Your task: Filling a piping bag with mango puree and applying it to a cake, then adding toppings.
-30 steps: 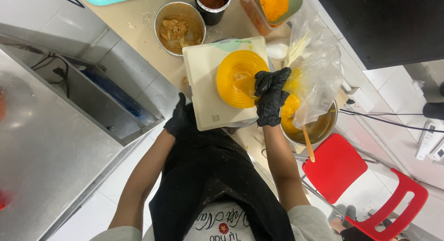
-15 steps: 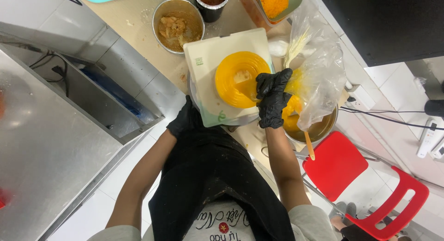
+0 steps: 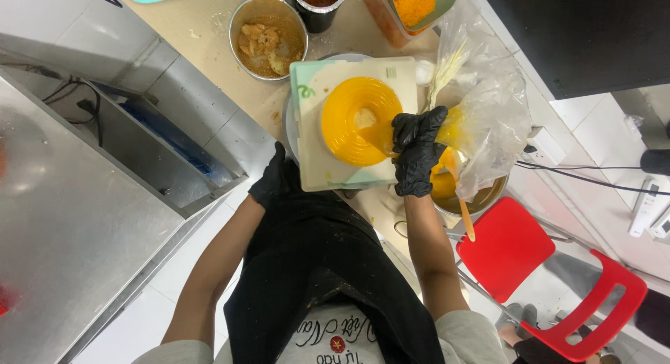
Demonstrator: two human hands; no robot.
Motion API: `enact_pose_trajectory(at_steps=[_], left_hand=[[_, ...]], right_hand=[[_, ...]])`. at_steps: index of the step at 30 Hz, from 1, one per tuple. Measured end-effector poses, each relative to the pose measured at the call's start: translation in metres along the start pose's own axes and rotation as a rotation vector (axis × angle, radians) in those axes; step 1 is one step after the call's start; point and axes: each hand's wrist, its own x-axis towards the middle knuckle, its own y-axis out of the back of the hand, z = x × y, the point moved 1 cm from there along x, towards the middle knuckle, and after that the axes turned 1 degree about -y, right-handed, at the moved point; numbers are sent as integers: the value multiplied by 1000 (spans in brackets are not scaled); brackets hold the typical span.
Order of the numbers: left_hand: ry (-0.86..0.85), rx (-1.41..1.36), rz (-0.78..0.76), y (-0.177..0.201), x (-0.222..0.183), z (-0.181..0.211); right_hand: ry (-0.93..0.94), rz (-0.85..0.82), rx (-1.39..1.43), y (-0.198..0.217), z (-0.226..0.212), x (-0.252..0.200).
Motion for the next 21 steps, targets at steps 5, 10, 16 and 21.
enact_pose_trajectory(at_steps=[5, 10, 16, 21], left_hand=[[-53, 103, -12, -19, -10, 31], [-125, -114, -27, -68, -26, 57], [29, 136, 107, -3, 1, 20], [-30, -131, -30, -30, -12, 47]], right_hand=[[-4, 12, 46, 10, 6, 3], [38, 3, 59, 15, 9, 6], [-11, 49, 64, 19, 7, 9], [-3, 80, 38, 16, 3, 11]])
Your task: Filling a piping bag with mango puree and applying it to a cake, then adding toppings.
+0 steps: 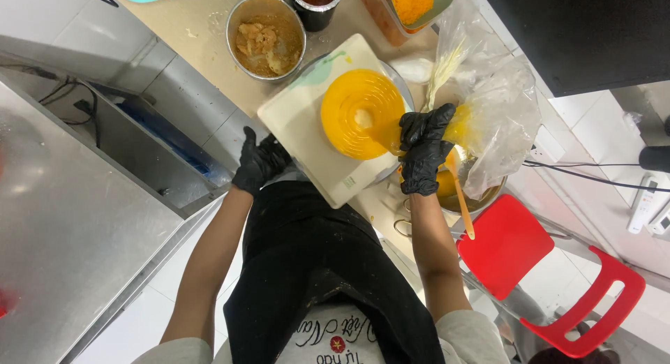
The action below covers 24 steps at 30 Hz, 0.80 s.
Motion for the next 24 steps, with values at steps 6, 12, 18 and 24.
enact_pose_trajectory(at_steps=[6, 12, 18, 24], left_hand=[[-23, -55, -58, -6, 0, 3], [18, -10, 25, -8, 3, 3], [-25, 14, -59, -24, -5, 10], [109, 253, 118, 23, 5, -26]], right_hand=[[18, -78, 45, 15, 9, 10], [28, -39, -16, 15, 5, 13], [27, 15, -47, 5, -3, 13], [46, -12, -74, 11, 4, 18]])
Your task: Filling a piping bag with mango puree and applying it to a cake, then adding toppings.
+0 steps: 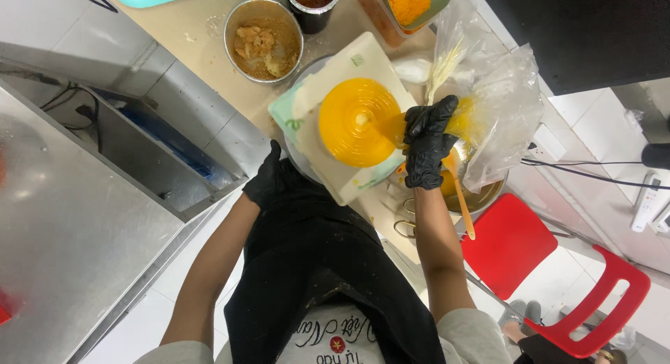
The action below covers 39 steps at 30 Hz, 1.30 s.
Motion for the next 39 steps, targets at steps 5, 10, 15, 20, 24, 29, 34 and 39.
enact_pose_trajectory(at_steps=[5, 10, 15, 20, 24, 29, 34, 39], left_hand=[[-29, -152, -101, -16, -19, 20], [-141, -147, -128, -44, -41, 27], [-102, -149, -52, -34, -34, 15], [-110, -192, -65, 8, -14, 15], [-88, -113, 34, -28, -28, 15], [-107, 50, 62, -23, -12, -9], [-220, 73, -237, 22, 5, 0], [-140, -191, -183, -45, -33, 30]], right_hand=[[-39, -40, 53, 6, 15, 8], [-93, -64, 87, -2, 24, 9], [-84, -116, 33, -15, 21, -3], [-77, -73, 29, -5, 30, -5], [-109, 13, 59, 6, 35, 4], [9, 73, 352, -17, -28, 16], [-140, 158, 708, 13, -84, 39], [-81, 52, 647, 34, -90, 20]])
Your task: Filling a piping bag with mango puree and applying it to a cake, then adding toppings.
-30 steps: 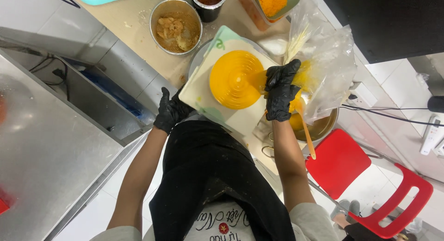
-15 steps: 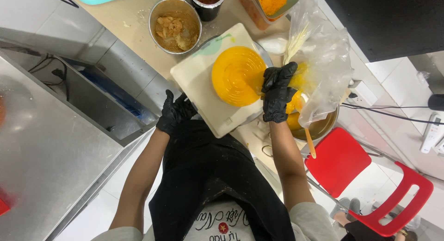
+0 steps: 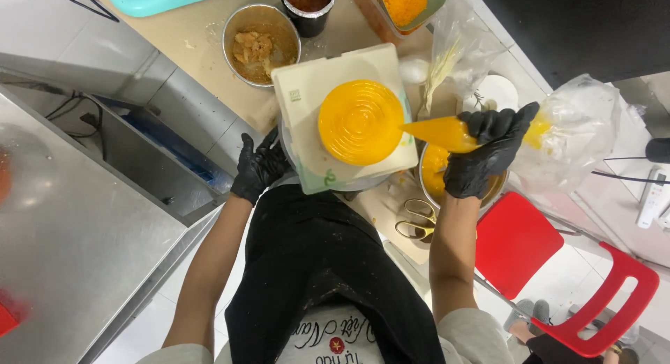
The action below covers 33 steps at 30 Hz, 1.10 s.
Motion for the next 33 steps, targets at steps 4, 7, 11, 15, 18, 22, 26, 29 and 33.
enact_pose_trajectory(at_steps=[4, 7, 11, 15, 18, 22, 26, 29, 33], left_hand=[[3, 219, 187, 8, 5, -16], [69, 412, 200, 34, 9, -30], [158, 400, 232, 86, 17, -34], [127, 305, 168, 49, 0, -27], [126, 308, 179, 18, -10, -23], [145, 290, 166, 20, -12, -20], [131, 244, 98, 30, 2, -6], [106, 189, 73, 24, 11, -1], [107, 215, 104, 44, 15, -19]], right_hand=[[-39, -146, -225, 4, 17, -26], [27, 295, -163, -15, 39, -46], [-30, 117, -396, 10, 56, -51], [-8, 67, -415, 12, 63, -50], [-11, 61, -433, 15, 62, -45], [41, 1, -338, 22, 56, -41], [127, 14, -172, -10, 45, -46], [88, 111, 9, -24, 48, -50], [36, -106, -125, -24, 71, -52]])
